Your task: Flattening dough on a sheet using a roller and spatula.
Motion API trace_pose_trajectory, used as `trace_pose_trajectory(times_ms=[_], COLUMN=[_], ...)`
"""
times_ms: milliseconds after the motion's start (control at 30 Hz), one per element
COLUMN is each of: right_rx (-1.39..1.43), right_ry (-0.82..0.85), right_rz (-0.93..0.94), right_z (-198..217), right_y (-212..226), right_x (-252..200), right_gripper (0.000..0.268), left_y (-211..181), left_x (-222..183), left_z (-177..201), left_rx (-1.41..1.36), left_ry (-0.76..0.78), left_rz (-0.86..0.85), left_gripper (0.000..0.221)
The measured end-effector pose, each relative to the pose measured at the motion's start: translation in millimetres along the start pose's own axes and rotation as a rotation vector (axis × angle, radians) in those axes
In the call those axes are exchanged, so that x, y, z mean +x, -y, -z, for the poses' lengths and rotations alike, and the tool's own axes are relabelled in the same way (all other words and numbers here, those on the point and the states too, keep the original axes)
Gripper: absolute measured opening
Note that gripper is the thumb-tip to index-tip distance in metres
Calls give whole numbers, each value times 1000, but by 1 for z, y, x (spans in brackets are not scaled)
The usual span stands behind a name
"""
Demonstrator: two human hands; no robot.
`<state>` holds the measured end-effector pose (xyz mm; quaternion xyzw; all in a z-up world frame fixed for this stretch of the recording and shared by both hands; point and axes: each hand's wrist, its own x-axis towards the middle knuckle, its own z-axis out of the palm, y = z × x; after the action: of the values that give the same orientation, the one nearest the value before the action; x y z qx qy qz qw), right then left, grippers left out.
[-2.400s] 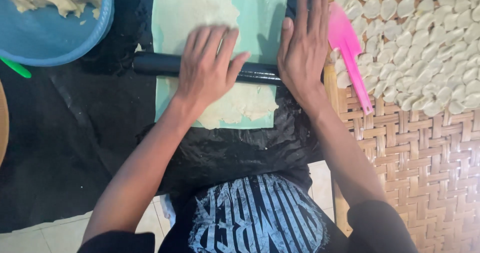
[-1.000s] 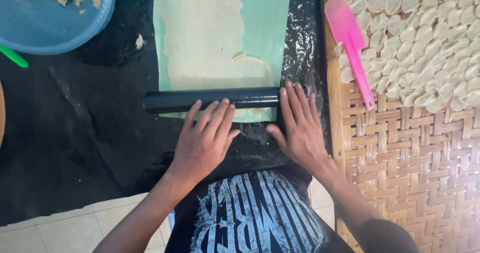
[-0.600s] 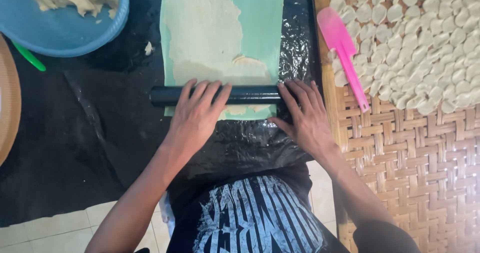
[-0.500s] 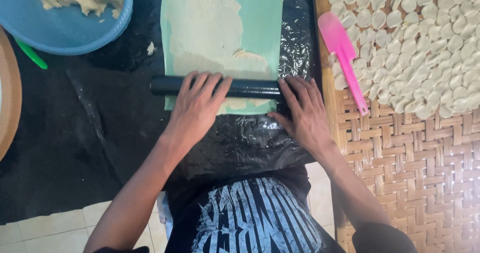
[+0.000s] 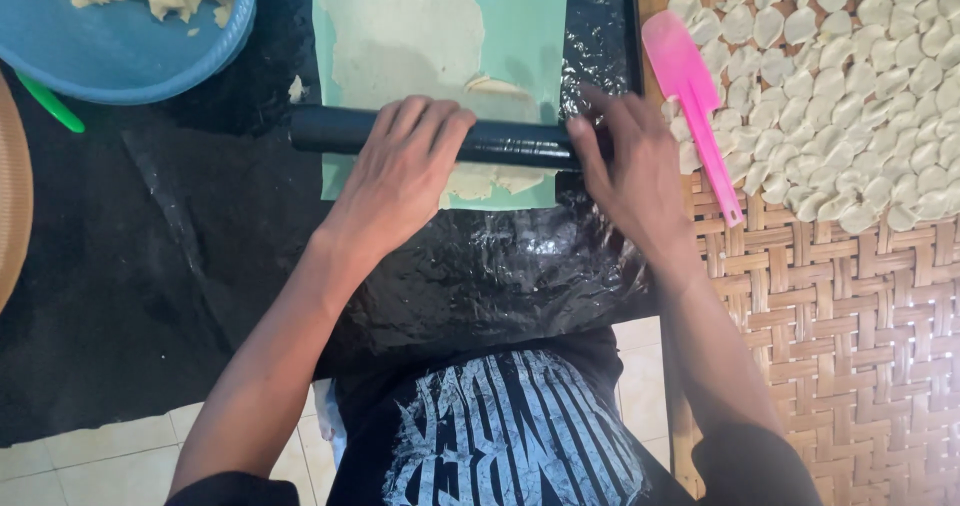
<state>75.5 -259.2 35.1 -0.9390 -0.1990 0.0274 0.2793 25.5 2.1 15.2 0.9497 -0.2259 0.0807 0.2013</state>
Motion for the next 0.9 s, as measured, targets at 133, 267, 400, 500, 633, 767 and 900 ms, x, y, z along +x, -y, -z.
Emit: trace_pose_trajectory(times_ms=[133,267,400,500,633,767,900], right_rx=[-28,-154,-282,-283,-261,-262,-278], right_ry=[-42,-54,3,65,109,113,141], right_rz=[26,122,98,30,14,47,45], right_z=[-25,-42,-51,-52,-54,-59,-63], right_y=[-14,-20,-22,-18,-13,-13,-9], right_x=[32,39,27,12,-9,-35,-63], right_gripper=[34,46,61,65,67,68,68], left_y=[3,12,19,2,-17,-32,-48], left_x=[14,29,23,11,-6,-26,-44], left_z=[-3,-11,-50,-45,-32,-32,-29], left_rx=[11,-50,80,42,-4,15,12], left_ry=[51,96,67,136,183,195,231], left_rz=[25,112,197,250,300,294,313], left_gripper=[49,59,70,74,75,71,70])
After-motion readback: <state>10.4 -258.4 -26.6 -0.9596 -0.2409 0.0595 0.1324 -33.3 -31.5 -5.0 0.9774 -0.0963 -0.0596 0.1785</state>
